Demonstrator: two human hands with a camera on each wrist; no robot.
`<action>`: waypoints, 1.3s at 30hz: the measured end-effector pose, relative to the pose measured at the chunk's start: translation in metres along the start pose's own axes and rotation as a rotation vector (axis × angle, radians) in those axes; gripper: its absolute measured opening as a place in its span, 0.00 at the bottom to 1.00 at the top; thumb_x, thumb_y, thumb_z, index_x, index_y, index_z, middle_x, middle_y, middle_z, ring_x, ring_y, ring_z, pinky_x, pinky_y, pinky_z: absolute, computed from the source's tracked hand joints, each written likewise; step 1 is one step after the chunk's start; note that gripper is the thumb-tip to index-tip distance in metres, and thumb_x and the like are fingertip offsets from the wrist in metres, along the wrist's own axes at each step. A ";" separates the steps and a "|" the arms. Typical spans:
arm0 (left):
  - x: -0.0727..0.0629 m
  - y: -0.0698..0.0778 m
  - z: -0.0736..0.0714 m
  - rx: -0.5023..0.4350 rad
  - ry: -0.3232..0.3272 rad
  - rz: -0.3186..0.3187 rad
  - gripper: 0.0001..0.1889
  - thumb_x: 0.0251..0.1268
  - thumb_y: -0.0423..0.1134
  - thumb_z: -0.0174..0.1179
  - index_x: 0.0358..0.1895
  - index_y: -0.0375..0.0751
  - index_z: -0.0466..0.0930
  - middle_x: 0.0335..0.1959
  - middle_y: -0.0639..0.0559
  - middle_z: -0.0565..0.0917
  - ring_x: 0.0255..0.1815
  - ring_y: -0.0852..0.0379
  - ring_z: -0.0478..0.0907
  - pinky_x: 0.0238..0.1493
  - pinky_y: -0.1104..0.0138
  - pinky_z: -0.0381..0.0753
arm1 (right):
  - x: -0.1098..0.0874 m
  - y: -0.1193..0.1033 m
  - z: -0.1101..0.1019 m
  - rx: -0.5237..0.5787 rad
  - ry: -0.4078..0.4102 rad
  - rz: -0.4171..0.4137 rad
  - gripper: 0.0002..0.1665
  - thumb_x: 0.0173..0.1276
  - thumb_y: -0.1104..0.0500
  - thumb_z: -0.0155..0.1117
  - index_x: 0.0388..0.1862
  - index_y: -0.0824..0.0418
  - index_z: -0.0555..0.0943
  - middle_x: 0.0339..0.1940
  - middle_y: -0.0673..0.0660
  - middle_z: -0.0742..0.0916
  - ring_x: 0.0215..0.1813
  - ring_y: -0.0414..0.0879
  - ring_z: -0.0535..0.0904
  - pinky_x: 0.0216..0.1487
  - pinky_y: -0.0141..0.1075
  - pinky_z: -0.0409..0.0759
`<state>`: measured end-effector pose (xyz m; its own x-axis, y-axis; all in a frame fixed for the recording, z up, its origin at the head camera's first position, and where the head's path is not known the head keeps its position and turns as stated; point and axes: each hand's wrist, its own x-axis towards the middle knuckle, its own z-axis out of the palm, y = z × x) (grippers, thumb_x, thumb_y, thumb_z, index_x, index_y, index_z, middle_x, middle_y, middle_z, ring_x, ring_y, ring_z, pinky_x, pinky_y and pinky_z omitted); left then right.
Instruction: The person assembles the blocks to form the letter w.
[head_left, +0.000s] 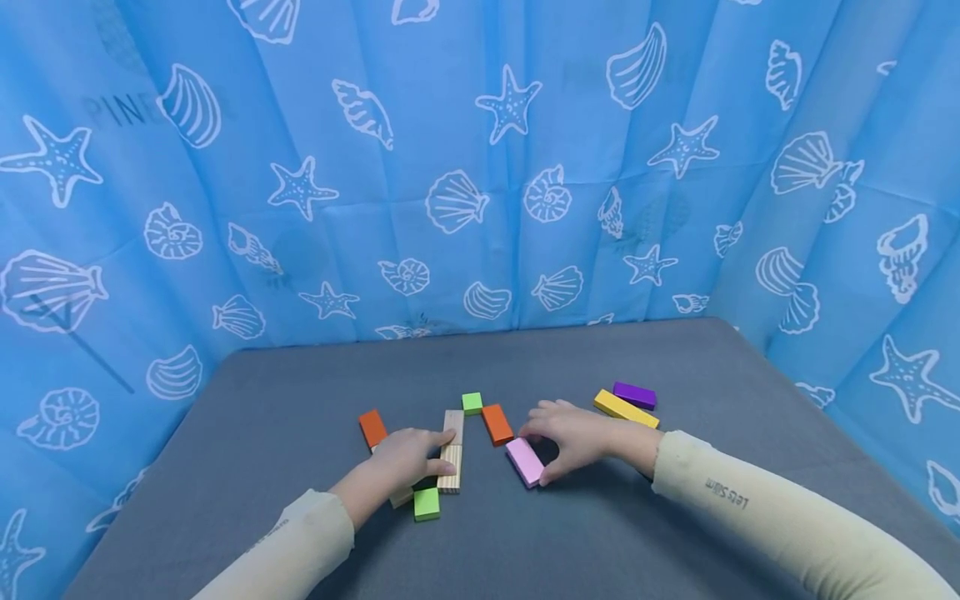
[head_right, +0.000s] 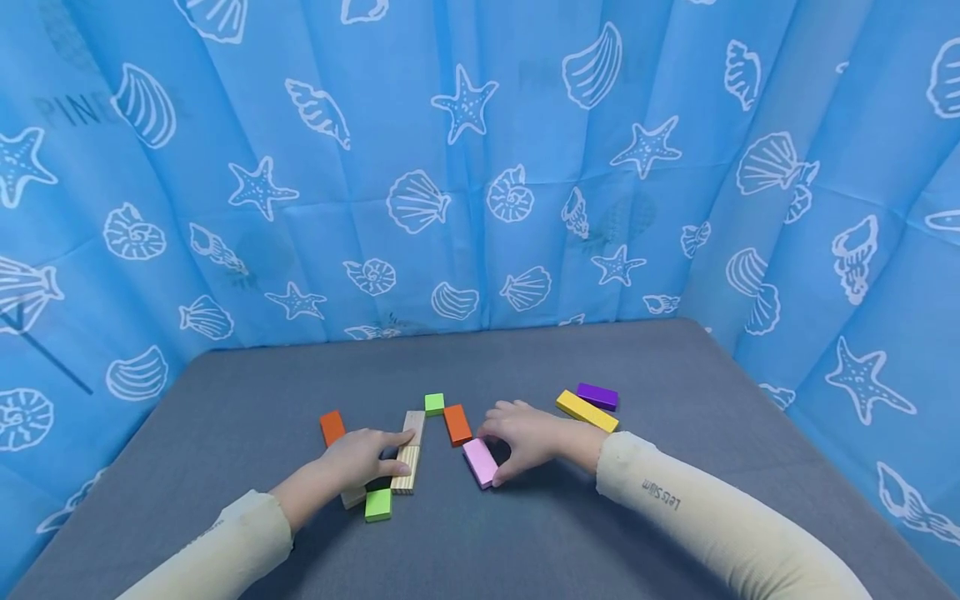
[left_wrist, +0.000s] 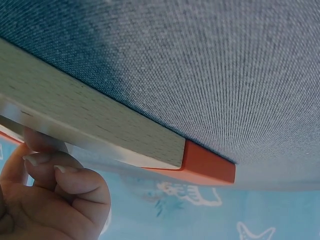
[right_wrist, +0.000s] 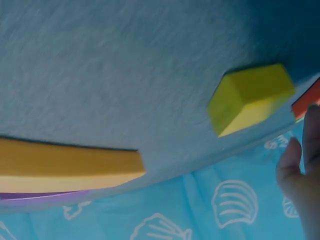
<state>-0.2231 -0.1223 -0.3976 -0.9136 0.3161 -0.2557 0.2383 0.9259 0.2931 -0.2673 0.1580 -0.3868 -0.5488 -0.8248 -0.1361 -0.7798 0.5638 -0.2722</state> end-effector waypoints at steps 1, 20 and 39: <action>0.000 0.000 0.000 0.000 -0.001 -0.003 0.34 0.60 0.56 0.64 0.70 0.53 0.70 0.63 0.43 0.76 0.62 0.43 0.73 0.57 0.49 0.73 | 0.000 -0.002 0.001 -0.013 0.012 -0.001 0.35 0.57 0.41 0.73 0.60 0.55 0.79 0.45 0.46 0.80 0.47 0.39 0.70 0.48 0.37 0.70; 0.000 0.000 0.000 -0.015 0.006 0.001 0.34 0.60 0.56 0.64 0.70 0.53 0.70 0.63 0.42 0.76 0.62 0.43 0.73 0.58 0.49 0.72 | -0.005 -0.001 0.013 -0.018 0.085 -0.109 0.29 0.63 0.40 0.68 0.60 0.49 0.82 0.40 0.45 0.81 0.42 0.37 0.68 0.40 0.29 0.67; 0.000 0.000 0.001 -0.019 -0.003 -0.014 0.35 0.60 0.56 0.64 0.71 0.54 0.69 0.64 0.42 0.75 0.64 0.42 0.71 0.60 0.48 0.70 | 0.003 -0.002 0.012 -0.021 0.104 -0.089 0.27 0.62 0.42 0.70 0.58 0.49 0.83 0.40 0.45 0.80 0.41 0.37 0.68 0.41 0.30 0.67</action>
<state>-0.2234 -0.1224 -0.3985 -0.9157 0.3041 -0.2627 0.2193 0.9260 0.3073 -0.2637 0.1539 -0.3978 -0.5043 -0.8634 -0.0128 -0.8325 0.4900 -0.2586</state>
